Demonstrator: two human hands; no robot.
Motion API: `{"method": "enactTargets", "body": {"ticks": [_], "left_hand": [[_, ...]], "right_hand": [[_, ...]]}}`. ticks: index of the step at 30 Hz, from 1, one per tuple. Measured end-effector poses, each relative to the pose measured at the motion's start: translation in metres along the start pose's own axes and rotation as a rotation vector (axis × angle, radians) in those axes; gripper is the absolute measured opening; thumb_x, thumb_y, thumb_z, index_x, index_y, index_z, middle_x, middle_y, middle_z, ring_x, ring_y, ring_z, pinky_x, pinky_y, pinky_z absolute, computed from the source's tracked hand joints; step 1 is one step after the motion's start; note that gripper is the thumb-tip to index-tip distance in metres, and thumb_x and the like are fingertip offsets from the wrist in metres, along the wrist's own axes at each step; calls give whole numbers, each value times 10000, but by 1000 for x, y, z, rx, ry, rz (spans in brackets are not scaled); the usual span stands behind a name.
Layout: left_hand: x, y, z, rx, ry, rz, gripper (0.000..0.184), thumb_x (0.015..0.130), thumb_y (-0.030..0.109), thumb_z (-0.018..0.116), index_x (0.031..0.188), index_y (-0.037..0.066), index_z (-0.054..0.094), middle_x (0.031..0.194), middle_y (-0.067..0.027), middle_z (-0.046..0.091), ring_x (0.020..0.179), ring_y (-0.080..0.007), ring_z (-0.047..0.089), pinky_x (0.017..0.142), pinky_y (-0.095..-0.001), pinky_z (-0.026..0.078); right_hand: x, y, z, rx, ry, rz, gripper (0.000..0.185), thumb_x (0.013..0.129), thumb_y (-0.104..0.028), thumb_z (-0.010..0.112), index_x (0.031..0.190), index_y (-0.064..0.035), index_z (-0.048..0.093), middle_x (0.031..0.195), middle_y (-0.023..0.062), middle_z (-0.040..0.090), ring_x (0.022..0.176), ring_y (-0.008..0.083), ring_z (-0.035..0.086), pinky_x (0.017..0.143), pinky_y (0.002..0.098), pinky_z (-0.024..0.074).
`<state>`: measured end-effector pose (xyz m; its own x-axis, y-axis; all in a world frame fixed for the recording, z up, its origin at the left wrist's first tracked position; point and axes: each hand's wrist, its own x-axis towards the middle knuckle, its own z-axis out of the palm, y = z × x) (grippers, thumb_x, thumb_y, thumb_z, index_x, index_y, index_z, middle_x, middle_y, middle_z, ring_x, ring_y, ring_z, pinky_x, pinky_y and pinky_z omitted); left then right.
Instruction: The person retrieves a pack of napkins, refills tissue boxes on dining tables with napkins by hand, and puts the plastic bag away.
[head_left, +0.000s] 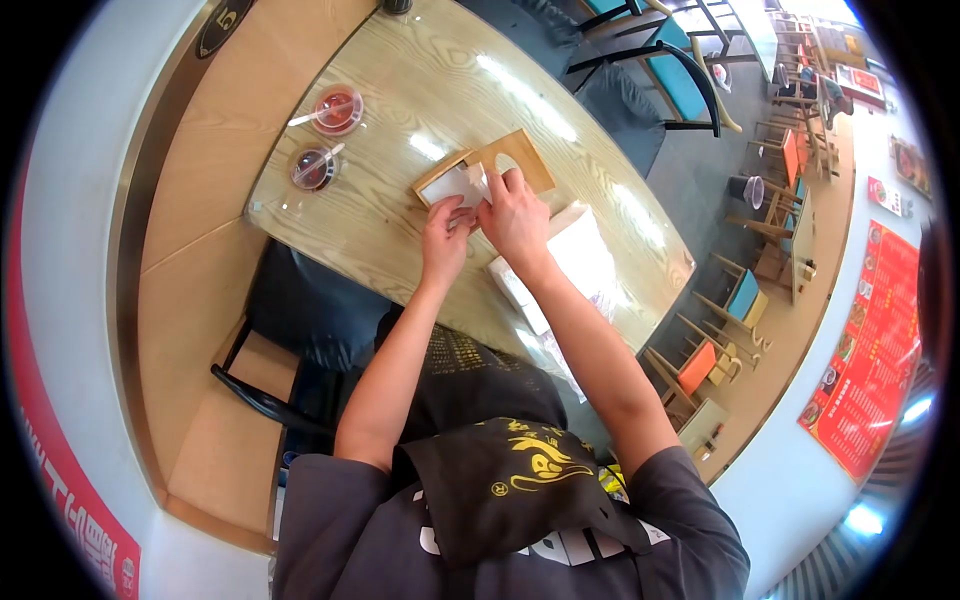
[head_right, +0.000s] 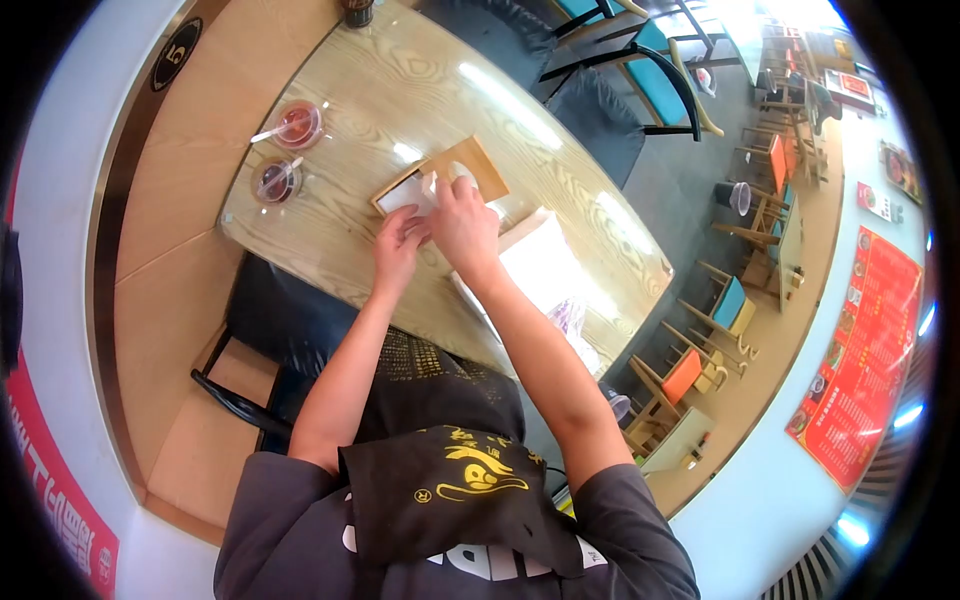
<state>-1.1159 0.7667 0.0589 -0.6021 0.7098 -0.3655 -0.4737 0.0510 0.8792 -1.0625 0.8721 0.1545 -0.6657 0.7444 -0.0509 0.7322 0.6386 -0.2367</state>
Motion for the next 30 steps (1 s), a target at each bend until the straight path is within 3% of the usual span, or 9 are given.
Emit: {"method": "enactTargets", "body": {"ticks": [6, 8, 13, 14, 20, 21, 23, 26, 30], "left_hand": [[6, 25, 1, -434, 37, -407, 371, 994, 206, 480, 1277, -31, 505, 1257, -130, 570, 1104, -210, 589, 936, -345, 482], [-5, 31, -13, -399, 156, -281, 379, 1009, 265, 448, 1253, -17, 521, 1233, -135, 582, 1148, -222, 565, 964, -359, 459], [-34, 46, -46, -270, 160, -274, 340, 1012, 245, 457, 1213, -14, 542, 1189, -130, 604, 1086, -222, 594, 939, -355, 468], [-35, 45, -50, -249, 160, -290, 320, 1011, 232, 465, 1196, -12, 556, 1175, -124, 611, 1063, -217, 603, 939, -356, 466], [-28, 38, -38, 96, 160, -168, 200, 964, 104, 566, 1118, -13, 611, 1078, -101, 628, 950, -176, 625, 845, -296, 500], [-23, 35, -34, 99, 156, -168, 200, 964, 104, 566, 1118, -13, 611, 1078, -101, 628, 950, -176, 625, 845, -296, 500], [-11, 30, -27, 461, 117, 143, 232, 919, 67, 632, 1130, -25, 605, 927, -76, 604, 814, -122, 591, 711, -257, 497], [-2, 30, -22, 724, 123, 116, 223, 894, 75, 667, 1095, -7, 616, 862, -58, 599, 776, -108, 582, 692, -264, 490], [2, 21, -17, 662, 169, 64, 214, 874, 76, 695, 1037, -11, 588, 851, -47, 601, 721, -96, 564, 651, -262, 486]], "right_hand": [[0, -8, 21, -30, 71, -99, 522, 698, -141, 689, 1203, -54, 588, 936, 84, 553, 882, 253, 595, 628, 355, 528], [-1, -17, 31, -20, 51, -82, 557, 699, -153, 695, 1230, -46, 568, 954, 94, 553, 884, 255, 592, 632, 355, 529], [-13, -37, 62, 240, 153, -24, 550, 772, -229, 702, 1250, -26, 522, 1040, 132, 559, 935, 283, 573, 690, 371, 532], [-18, -36, 65, 290, 170, -47, 399, 794, -235, 701, 1109, -25, 575, 1032, 127, 565, 932, 294, 572, 712, 380, 528], [-34, -13, 59, 186, 29, -137, 182, 786, -195, 702, 859, -53, 614, 958, 102, 580, 903, 291, 574, 746, 373, 492], [-35, -12, 59, 186, 32, -133, 182, 786, -195, 702, 859, -53, 614, 958, 102, 580, 903, 291, 574, 746, 373, 492], [-35, -11, 60, 296, 18, -83, 163, 780, -167, 692, 881, -57, 626, 951, 87, 601, 889, 293, 584, 760, 380, 481], [-37, -10, 54, 325, 132, -141, 158, 777, -135, 679, 904, -50, 638, 982, 81, 620, 898, 282, 596, 768, 384, 483], [-47, -3, 44, 314, 194, -35, 148, 784, -128, 642, 904, -42, 644, 967, 93, 613, 879, 280, 601, 752, 393, 494]]}}
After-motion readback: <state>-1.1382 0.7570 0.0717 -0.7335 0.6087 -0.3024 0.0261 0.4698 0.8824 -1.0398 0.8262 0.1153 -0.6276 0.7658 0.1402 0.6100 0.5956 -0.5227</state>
